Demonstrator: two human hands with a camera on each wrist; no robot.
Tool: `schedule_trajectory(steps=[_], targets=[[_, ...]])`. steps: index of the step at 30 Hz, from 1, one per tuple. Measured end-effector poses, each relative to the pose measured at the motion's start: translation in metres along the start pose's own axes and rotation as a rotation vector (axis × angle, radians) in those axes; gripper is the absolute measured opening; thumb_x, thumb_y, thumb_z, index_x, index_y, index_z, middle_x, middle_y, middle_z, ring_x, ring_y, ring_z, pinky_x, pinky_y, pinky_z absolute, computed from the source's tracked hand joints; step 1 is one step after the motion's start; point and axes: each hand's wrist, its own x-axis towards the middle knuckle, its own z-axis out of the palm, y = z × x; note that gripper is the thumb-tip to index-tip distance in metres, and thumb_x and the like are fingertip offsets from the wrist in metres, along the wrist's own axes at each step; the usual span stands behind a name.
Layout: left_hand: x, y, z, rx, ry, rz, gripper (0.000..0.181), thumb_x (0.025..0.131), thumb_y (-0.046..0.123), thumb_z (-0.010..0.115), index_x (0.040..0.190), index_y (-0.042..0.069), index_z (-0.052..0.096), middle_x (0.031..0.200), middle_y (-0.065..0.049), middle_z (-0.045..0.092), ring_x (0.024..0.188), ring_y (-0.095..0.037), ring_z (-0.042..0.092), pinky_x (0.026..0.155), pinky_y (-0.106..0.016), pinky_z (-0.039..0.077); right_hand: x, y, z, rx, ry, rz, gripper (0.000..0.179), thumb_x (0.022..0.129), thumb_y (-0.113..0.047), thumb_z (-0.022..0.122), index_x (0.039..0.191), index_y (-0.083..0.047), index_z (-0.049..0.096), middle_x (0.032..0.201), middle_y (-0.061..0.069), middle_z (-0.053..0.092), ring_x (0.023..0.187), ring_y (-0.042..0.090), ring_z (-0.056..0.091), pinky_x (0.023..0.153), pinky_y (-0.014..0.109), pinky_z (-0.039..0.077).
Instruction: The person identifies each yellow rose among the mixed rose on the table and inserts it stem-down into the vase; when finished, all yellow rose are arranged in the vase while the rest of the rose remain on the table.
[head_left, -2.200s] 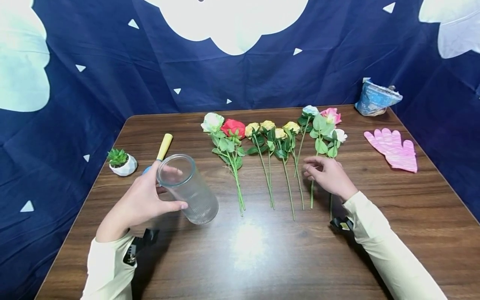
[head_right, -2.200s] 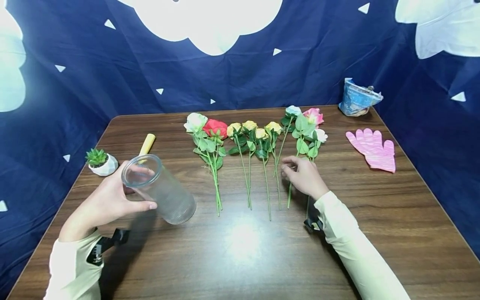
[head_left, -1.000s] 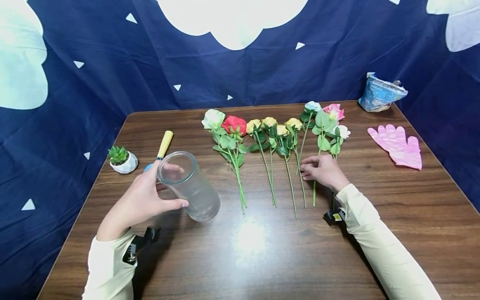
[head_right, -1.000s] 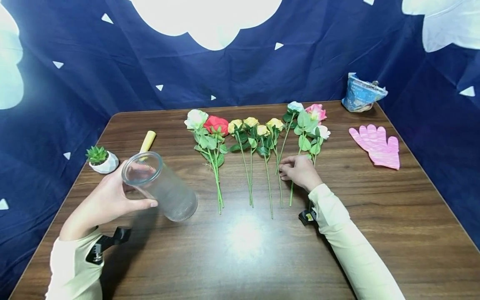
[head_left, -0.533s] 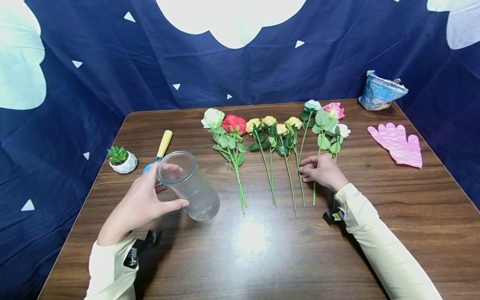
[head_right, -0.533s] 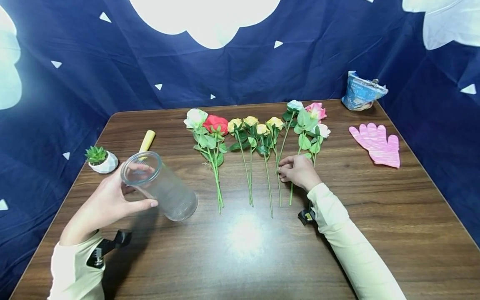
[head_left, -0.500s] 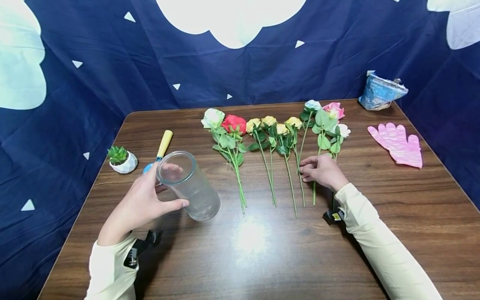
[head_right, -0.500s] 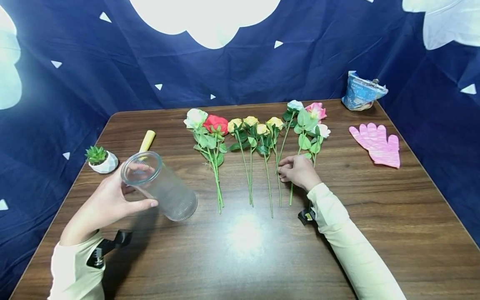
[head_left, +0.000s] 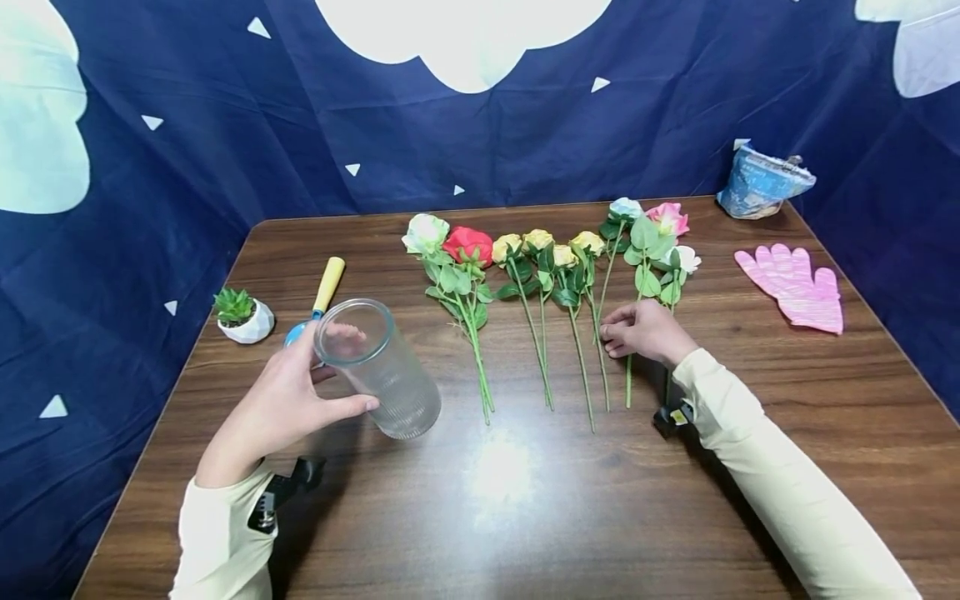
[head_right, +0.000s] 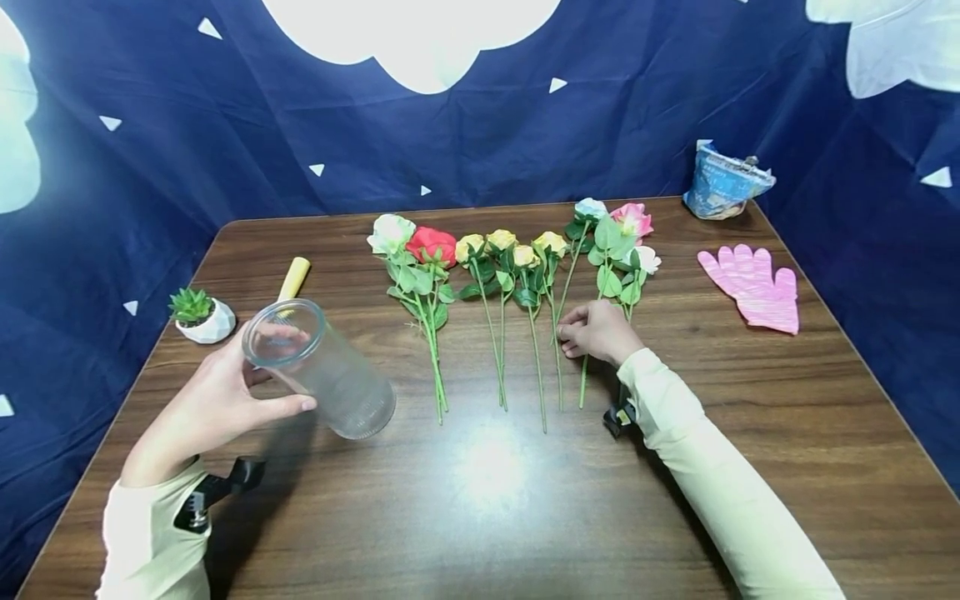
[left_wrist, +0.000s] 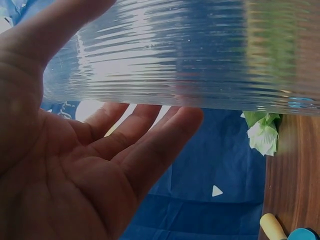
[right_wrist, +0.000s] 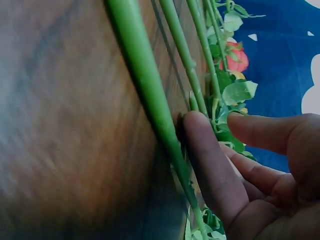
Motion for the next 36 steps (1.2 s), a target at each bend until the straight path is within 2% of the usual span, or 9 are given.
schedule_trajectory(steps=[5, 9, 14, 17, 21, 26, 29, 33, 36], targets=[[-0.001, 0.000, 0.001, 0.004, 0.001, -0.002, 0.067, 0.071, 0.007, 0.095, 0.124, 0.000, 0.055, 0.125, -0.014, 0.066, 0.110, -0.030, 0.066, 0.090, -0.053, 0.058, 0.008, -0.007, -0.003, -0.128, -0.018, 0.033, 0.028, 0.102, -0.005, 0.061, 0.112, 0.021, 0.065, 0.082, 0.011, 0.074, 0.063, 0.007, 0.070, 0.066, 0.024, 0.063], [0.000, -0.001, 0.000, 0.007, 0.004, 0.001, 0.067, 0.071, 0.006, 0.095, 0.124, 0.000, 0.055, 0.125, -0.013, 0.066, 0.110, -0.028, 0.066, 0.090, -0.049, 0.059, 0.013, -0.013, -0.002, -0.251, -0.011, 0.016, 0.024, 0.100, -0.008, 0.066, 0.097, 0.015, 0.070, 0.075, 0.012, 0.074, 0.060, 0.009, 0.070, 0.063, 0.026, 0.064], [-0.001, -0.001, 0.000, 0.003, 0.007, -0.001, 0.067, 0.071, 0.008, 0.096, 0.124, 0.001, 0.055, 0.125, -0.013, 0.066, 0.110, -0.027, 0.065, 0.091, -0.036, 0.060, 0.016, -0.017, 0.003, -0.332, 0.007, 0.009, 0.022, 0.098, -0.008, 0.069, 0.089, 0.012, 0.073, 0.069, 0.014, 0.073, 0.056, 0.011, 0.069, 0.060, 0.028, 0.063], [-0.001, -0.002, 0.000, -0.001, 0.007, 0.002, 0.067, 0.071, 0.008, 0.095, 0.124, 0.001, 0.055, 0.125, -0.013, 0.066, 0.111, -0.027, 0.064, 0.091, -0.030, 0.059, 0.017, -0.018, 0.005, -0.320, 0.019, 0.024, 0.019, 0.097, -0.005, 0.069, 0.089, 0.012, 0.072, 0.068, 0.012, 0.073, 0.055, 0.010, 0.069, 0.060, 0.027, 0.063], [0.000, -0.002, 0.001, -0.005, 0.004, -0.002, 0.066, 0.071, 0.008, 0.095, 0.123, 0.001, 0.055, 0.125, -0.013, 0.066, 0.111, -0.027, 0.064, 0.091, -0.037, 0.059, 0.018, -0.017, 0.006, -0.285, 0.037, 0.036, 0.016, 0.096, -0.001, 0.069, 0.091, 0.014, 0.071, 0.070, 0.012, 0.074, 0.054, 0.009, 0.069, 0.059, 0.026, 0.063], [0.000, -0.002, 0.000, -0.007, -0.001, -0.013, 0.066, 0.071, 0.008, 0.095, 0.124, 0.001, 0.055, 0.125, -0.013, 0.066, 0.111, -0.027, 0.065, 0.092, -0.035, 0.059, 0.019, -0.014, 0.006, -0.260, 0.039, 0.042, 0.014, 0.095, 0.001, 0.067, 0.094, 0.014, 0.069, 0.075, 0.015, 0.074, 0.056, 0.010, 0.068, 0.060, 0.027, 0.063], [-0.001, -0.001, -0.001, -0.013, -0.002, -0.018, 0.068, 0.071, 0.008, 0.095, 0.124, 0.000, 0.055, 0.126, -0.014, 0.066, 0.111, -0.028, 0.065, 0.093, -0.040, 0.060, 0.018, -0.013, 0.006, -0.251, 0.034, 0.040, 0.011, 0.095, 0.002, 0.064, 0.094, 0.013, 0.067, 0.076, 0.013, 0.071, 0.058, 0.010, 0.068, 0.061, 0.028, 0.064], [-0.002, 0.000, -0.001, -0.035, -0.003, -0.022, 0.069, 0.071, 0.008, 0.095, 0.125, 0.000, 0.054, 0.126, -0.016, 0.065, 0.113, -0.032, 0.065, 0.092, -0.054, 0.058, 0.017, -0.012, 0.006, -0.209, 0.026, 0.049, 0.011, 0.095, 0.003, 0.062, 0.100, 0.013, 0.062, 0.076, 0.010, 0.067, 0.059, 0.009, 0.067, 0.061, 0.028, 0.064], [-0.001, -0.001, 0.000, -0.028, -0.002, -0.017, 0.068, 0.071, 0.006, 0.095, 0.125, -0.001, 0.054, 0.126, -0.015, 0.066, 0.113, -0.031, 0.065, 0.092, -0.052, 0.058, 0.015, -0.011, 0.004, -0.143, 0.018, 0.069, 0.018, 0.095, 0.003, 0.062, 0.107, 0.015, 0.058, 0.078, 0.007, 0.066, 0.059, 0.009, 0.067, 0.061, 0.028, 0.064]])
